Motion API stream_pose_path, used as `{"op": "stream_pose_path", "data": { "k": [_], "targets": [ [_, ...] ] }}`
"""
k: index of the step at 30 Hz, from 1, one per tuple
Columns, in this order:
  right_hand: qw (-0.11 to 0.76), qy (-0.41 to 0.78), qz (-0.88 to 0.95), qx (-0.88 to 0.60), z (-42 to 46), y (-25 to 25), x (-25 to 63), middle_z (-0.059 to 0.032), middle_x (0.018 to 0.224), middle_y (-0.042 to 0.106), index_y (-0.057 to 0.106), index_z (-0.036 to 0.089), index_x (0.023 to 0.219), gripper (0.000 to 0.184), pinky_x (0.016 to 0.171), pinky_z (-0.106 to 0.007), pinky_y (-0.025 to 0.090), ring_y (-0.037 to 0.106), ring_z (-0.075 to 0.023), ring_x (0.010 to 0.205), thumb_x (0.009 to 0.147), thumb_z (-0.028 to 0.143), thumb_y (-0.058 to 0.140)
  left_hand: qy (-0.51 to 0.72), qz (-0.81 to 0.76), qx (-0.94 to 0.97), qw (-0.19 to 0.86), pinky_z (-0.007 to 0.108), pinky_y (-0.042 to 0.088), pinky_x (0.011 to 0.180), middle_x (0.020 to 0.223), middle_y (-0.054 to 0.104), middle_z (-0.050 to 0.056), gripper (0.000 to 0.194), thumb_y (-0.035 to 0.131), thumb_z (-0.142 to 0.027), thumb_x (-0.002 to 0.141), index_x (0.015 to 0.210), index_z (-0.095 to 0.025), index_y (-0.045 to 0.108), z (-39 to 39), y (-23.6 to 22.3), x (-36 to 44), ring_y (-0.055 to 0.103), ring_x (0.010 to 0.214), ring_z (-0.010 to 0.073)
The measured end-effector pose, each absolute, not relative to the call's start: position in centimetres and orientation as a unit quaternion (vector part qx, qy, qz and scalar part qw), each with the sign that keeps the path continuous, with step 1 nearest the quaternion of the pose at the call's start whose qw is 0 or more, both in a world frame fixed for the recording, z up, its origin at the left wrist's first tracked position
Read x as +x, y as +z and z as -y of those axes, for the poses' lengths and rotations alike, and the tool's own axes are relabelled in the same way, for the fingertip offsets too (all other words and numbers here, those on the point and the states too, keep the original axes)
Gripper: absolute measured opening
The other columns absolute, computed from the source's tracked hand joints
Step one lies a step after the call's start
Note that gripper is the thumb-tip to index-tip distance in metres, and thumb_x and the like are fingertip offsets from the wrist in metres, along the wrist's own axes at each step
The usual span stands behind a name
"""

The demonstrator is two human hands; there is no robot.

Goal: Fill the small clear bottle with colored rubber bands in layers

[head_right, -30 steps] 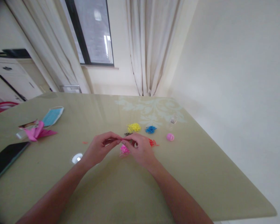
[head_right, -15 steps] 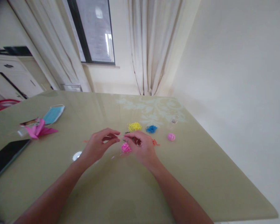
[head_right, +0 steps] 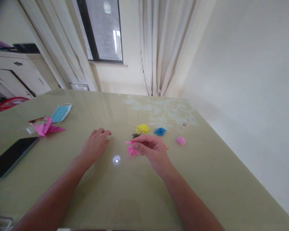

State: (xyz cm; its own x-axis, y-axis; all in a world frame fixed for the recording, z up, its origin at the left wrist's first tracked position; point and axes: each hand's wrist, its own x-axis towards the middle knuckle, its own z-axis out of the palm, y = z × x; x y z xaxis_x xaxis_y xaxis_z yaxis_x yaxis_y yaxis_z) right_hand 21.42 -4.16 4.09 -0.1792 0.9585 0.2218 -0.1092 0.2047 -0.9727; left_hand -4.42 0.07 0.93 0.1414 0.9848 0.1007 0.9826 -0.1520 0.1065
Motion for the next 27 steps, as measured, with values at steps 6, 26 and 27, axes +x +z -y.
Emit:
{"op": "stream_pose_path", "data": {
  "k": [6, 26, 27],
  "targets": [
    [0.415, 0.395, 0.685, -0.449, 3.0, 3.1, 21.5, -0.0049, 0.083, 0.079, 0.086, 0.023, 0.099, 0.019, 0.061, -0.029, 0.049, 0.064, -0.0167, 0.068, 0.093, 0.038, 0.076, 0.019, -0.691, 0.722, -0.001, 0.039, 0.053, 0.093, 0.115, 0.068, 0.018, 0.04, 0.04, -0.001, 0.094, 0.117, -0.015, 0.069, -0.9, 0.2, -6.0, 0.068, 0.104, 0.0284],
    [0.424, 0.279, 0.729, -0.459, 3.4, 2.1, 20.3, -0.0042, 0.092, 0.074, 0.078, 0.022, 0.116, 0.025, 0.064, -0.028, 0.047, 0.061, -0.0155, 0.071, 0.095, 0.036, 0.077, 0.485, -0.407, 0.565, 0.529, 0.037, 0.065, 0.082, 0.09, 0.081, 0.006, 0.042, 0.089, -0.05, 0.075, 0.098, -0.018, 0.075, 0.7, 3.2, -1.2, 0.077, 0.082, 0.0207],
    [0.446, 0.282, 0.723, -0.446, 3.6, 2.3, 20.2, -0.0038, 0.091, 0.074, 0.077, 0.022, 0.116, 0.026, 0.062, -0.028, 0.046, 0.06, -0.0151, 0.069, 0.095, 0.039, 0.077, 0.482, -0.402, 0.561, 0.54, 0.036, 0.065, 0.08, 0.088, 0.081, 0.006, 0.041, 0.09, -0.049, 0.075, 0.097, -0.018, 0.075, 1.0, 3.3, -0.9, 0.077, 0.082, 0.0204]
  ]
}}
